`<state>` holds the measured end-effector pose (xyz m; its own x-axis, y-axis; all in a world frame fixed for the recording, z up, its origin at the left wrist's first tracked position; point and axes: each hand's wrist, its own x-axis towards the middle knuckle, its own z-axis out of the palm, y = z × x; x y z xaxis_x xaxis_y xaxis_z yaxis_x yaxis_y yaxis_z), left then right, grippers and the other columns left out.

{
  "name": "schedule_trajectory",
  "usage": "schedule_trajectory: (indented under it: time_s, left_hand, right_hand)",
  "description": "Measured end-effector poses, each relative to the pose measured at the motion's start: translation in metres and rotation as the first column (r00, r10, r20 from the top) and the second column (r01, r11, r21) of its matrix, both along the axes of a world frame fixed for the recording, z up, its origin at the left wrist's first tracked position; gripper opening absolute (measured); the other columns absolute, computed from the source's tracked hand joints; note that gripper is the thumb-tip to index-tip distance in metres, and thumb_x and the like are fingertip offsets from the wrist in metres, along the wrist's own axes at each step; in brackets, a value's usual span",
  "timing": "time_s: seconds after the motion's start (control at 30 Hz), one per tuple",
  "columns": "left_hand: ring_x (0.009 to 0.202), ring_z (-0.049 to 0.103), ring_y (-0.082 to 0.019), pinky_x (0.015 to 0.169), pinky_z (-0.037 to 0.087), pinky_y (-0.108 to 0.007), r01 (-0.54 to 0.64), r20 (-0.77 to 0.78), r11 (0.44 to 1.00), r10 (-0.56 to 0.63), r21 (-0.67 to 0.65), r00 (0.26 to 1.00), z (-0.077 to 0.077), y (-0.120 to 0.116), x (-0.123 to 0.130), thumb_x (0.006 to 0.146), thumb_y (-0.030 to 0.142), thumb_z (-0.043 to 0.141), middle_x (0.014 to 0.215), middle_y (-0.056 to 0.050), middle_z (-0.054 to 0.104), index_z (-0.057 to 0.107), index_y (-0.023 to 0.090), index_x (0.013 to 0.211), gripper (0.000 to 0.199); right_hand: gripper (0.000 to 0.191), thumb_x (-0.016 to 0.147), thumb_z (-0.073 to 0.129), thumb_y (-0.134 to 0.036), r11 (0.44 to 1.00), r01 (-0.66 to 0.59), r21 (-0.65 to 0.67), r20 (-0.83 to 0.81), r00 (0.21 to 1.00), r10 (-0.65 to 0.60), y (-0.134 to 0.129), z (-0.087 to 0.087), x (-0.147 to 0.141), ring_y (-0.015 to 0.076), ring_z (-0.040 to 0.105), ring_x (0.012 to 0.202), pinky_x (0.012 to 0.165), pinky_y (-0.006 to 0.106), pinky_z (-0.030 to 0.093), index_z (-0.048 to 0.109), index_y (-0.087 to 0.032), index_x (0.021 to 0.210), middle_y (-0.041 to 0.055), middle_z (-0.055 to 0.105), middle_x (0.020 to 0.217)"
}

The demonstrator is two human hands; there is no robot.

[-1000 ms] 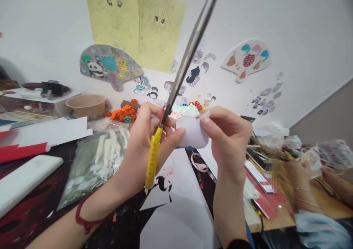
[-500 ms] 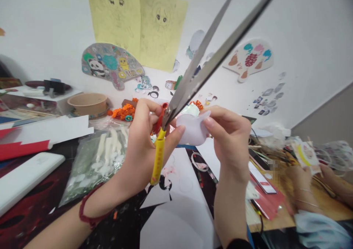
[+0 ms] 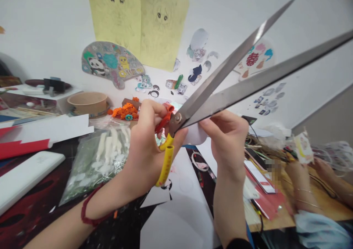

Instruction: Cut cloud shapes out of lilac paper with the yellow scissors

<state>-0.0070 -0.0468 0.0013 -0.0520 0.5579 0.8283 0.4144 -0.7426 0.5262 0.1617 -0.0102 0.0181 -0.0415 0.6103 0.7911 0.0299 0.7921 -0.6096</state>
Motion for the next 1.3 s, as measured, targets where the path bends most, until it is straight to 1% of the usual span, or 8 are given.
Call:
schedule_trajectory:
  time_s: [0.27,0.4,0.53,0.77,0.87,1.0,1.1,1.3]
  left_hand:
    - [0.069,0.055,-0.012,0.062,0.048,-0.03,0.006,0.002,1.0,-0.006,-0.002,1.0,-0.001,-0.001,0.0,0.09,0.024,0.07,0.084,0.002,0.058,0.052,0.024,0.095,0.018]
    - [0.069,0.055,-0.012,0.062,0.048,-0.03,-0.007,-0.012,1.0,0.007,0.02,1.0,0.0,0.0,0.001,0.089,0.023,0.07,0.085,0.002,0.057,0.053,0.024,0.095,0.018]
    - [0.066,0.053,-0.012,0.06,0.047,-0.031,0.014,-0.008,1.0,-0.014,0.003,1.0,0.001,-0.001,0.0,0.09,0.023,0.07,0.08,0.003,0.054,0.052,0.025,0.095,0.018]
    - [0.067,0.053,-0.012,0.06,0.048,-0.031,0.006,-0.017,1.0,-0.005,0.011,1.0,0.0,0.0,-0.001,0.089,0.024,0.071,0.084,0.002,0.058,0.053,0.025,0.096,0.019]
    - [0.068,0.053,-0.012,0.06,0.047,-0.03,-0.006,-0.021,1.0,0.006,0.017,1.0,-0.001,0.0,-0.001,0.088,0.024,0.071,0.082,0.002,0.057,0.052,0.025,0.094,0.019]
    - [0.068,0.053,-0.012,0.06,0.047,-0.03,-0.015,-0.02,1.0,0.016,0.017,1.0,0.0,0.0,0.0,0.09,0.023,0.069,0.078,0.003,0.055,0.051,0.025,0.095,0.018]
    - [0.067,0.052,-0.012,0.06,0.047,-0.03,-0.006,0.002,1.0,0.006,0.018,1.0,0.001,0.0,-0.001,0.09,0.023,0.069,0.077,0.004,0.053,0.05,0.025,0.095,0.019]
    - [0.066,0.052,-0.012,0.061,0.048,-0.032,0.007,0.01,1.0,-0.007,-0.004,1.0,0.004,-0.002,-0.002,0.09,0.025,0.069,0.084,0.001,0.056,0.049,0.026,0.096,0.021]
  right_hand:
    - [0.009,0.084,0.078,-0.03,0.997,0.075,-0.031,-0.107,0.991,-0.078,-0.002,0.006,0.004,0.0094,0.055,0.058,0.054,0.025,0.046,0.076,-0.026,0.076,-0.0036,0.066,0.066]
    - [0.011,0.083,0.079,-0.038,0.997,-0.005,-0.076,-0.004,1.0,0.005,-0.001,0.005,0.01,0.0098,0.059,0.06,0.054,0.025,0.048,0.079,-0.028,0.082,-0.0024,0.072,0.074]
    - [0.008,0.077,0.085,-0.031,0.992,-0.09,-0.09,0.052,0.994,0.095,0.003,0.001,0.01,0.0103,0.06,0.063,0.055,0.025,0.049,0.078,-0.027,0.081,-0.0024,0.073,0.078]
    - [0.006,0.082,0.08,-0.029,1.0,0.014,0.0,-0.13,0.991,-0.014,-0.001,0.006,0.007,0.0093,0.056,0.057,0.053,0.025,0.046,0.077,-0.027,0.077,-0.0035,0.067,0.068]
    - [0.009,0.084,0.078,-0.035,0.998,0.005,-0.068,-0.063,0.998,-0.009,-0.002,0.007,0.012,0.0099,0.057,0.058,0.054,0.025,0.048,0.078,-0.027,0.08,-0.0027,0.067,0.068]
    - [0.009,0.079,0.082,-0.034,0.983,-0.093,-0.158,0.083,0.991,0.107,0.003,0.002,0.016,0.0107,0.061,0.061,0.055,0.024,0.051,0.079,-0.026,0.082,-0.0021,0.072,0.073]
    - [0.007,0.078,0.084,-0.027,0.985,-0.127,-0.118,0.049,0.99,0.134,0.007,-0.001,0.013,0.011,0.064,0.067,0.06,0.024,0.053,0.078,-0.026,0.081,-0.0021,0.073,0.077]
    - [0.007,0.079,0.083,-0.027,0.994,-0.085,-0.074,0.027,0.996,0.087,0.002,0.001,0.009,0.0101,0.062,0.064,0.058,0.025,0.054,0.076,-0.025,0.079,-0.0013,0.073,0.079]
